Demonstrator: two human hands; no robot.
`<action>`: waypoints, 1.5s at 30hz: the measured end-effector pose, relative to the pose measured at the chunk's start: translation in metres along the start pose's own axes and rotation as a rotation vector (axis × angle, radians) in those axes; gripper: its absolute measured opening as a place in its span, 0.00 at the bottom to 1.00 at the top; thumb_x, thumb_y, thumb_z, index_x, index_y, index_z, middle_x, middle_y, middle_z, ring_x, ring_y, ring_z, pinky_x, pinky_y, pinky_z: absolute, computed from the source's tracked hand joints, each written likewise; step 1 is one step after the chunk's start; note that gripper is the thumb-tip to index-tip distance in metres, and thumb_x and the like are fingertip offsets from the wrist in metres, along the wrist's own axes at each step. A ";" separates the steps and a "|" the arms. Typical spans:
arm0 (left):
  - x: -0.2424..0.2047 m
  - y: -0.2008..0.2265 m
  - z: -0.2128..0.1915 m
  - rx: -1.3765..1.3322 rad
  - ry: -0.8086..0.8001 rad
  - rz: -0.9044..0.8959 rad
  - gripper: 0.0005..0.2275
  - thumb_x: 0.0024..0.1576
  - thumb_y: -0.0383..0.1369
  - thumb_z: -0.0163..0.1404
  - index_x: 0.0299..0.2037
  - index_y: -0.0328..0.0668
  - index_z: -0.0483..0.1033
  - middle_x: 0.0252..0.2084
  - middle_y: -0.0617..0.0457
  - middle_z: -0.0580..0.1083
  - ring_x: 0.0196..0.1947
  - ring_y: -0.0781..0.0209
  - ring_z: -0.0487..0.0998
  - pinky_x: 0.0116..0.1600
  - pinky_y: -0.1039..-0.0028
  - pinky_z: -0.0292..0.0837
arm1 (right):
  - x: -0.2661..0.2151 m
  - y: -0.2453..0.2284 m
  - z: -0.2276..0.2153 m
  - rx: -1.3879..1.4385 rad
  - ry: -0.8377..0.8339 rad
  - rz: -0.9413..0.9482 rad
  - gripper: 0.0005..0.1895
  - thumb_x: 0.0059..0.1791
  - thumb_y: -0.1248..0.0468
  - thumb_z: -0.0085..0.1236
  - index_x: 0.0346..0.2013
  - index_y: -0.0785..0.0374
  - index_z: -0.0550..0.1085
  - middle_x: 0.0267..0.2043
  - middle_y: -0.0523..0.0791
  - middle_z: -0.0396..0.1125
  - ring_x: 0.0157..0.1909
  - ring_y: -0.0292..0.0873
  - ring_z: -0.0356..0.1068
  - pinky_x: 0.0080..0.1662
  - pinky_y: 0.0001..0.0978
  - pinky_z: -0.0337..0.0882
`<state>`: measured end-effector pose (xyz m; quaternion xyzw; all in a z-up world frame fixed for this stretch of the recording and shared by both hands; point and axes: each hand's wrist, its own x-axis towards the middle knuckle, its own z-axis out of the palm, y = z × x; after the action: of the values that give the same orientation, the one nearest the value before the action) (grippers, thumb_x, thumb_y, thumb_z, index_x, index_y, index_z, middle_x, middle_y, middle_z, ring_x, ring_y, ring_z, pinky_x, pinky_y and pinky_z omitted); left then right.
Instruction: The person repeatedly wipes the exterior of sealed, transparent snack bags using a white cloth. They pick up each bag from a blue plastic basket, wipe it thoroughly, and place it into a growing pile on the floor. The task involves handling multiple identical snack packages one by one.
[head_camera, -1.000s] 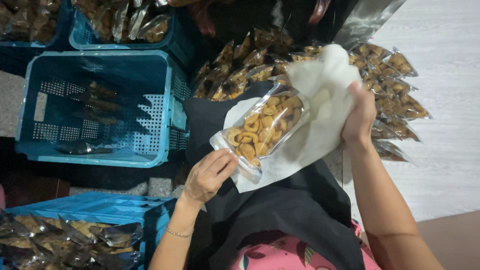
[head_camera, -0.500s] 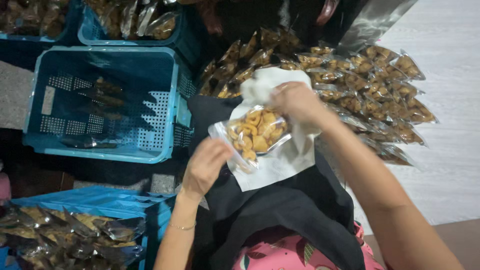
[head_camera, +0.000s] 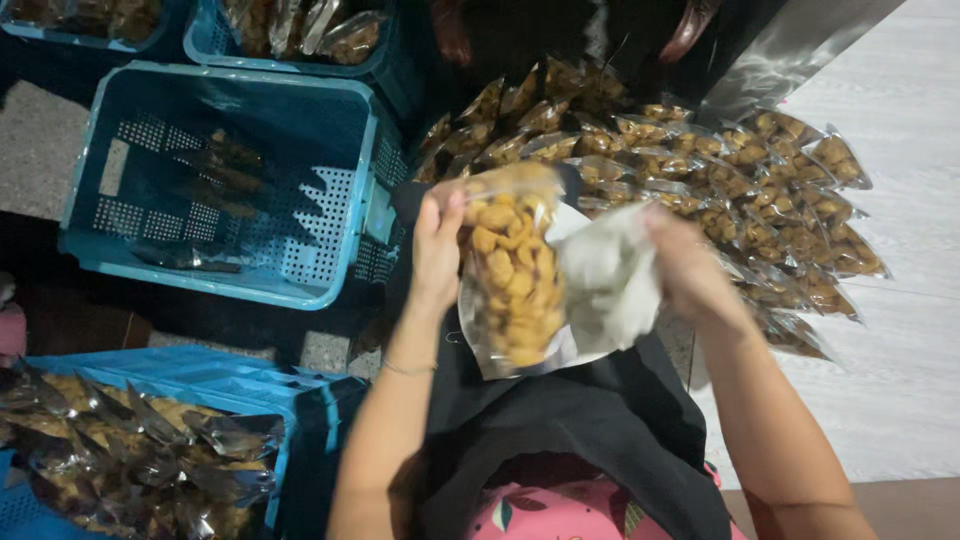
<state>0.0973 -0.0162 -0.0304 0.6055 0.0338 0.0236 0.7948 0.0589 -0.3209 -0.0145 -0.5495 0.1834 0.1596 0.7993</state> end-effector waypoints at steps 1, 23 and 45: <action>0.011 0.004 -0.001 0.048 -0.111 -0.064 0.10 0.68 0.32 0.47 0.55 0.34 0.72 0.50 0.53 0.75 0.50 0.65 0.74 0.56 0.74 0.71 | -0.003 -0.008 -0.007 0.039 -0.036 -0.067 0.23 0.57 0.51 0.46 0.54 0.66 0.74 0.55 0.56 0.68 0.50 0.48 0.74 0.52 0.44 0.76; 0.011 0.008 0.047 0.702 -0.211 0.015 0.08 0.56 0.24 0.53 0.44 0.36 0.80 0.36 0.47 0.82 0.36 0.61 0.85 0.42 0.71 0.78 | 0.037 -0.025 0.074 -1.005 -0.069 -0.500 0.15 0.50 0.54 0.63 0.39 0.63 0.83 0.27 0.54 0.74 0.26 0.45 0.74 0.34 0.39 0.72; 0.033 0.029 0.072 0.724 -0.261 -0.111 0.15 0.54 0.42 0.62 0.39 0.36 0.82 0.36 0.52 0.81 0.35 0.64 0.82 0.42 0.73 0.75 | -0.035 -0.007 -0.056 0.471 0.043 -0.024 0.32 0.50 0.45 0.50 0.64 0.57 0.62 0.58 0.45 0.70 0.57 0.42 0.74 0.56 0.43 0.73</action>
<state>0.1357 -0.0745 0.0161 0.8421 -0.0288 -0.1102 0.5271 0.0241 -0.3771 -0.0108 -0.3534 0.2259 0.0914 0.9032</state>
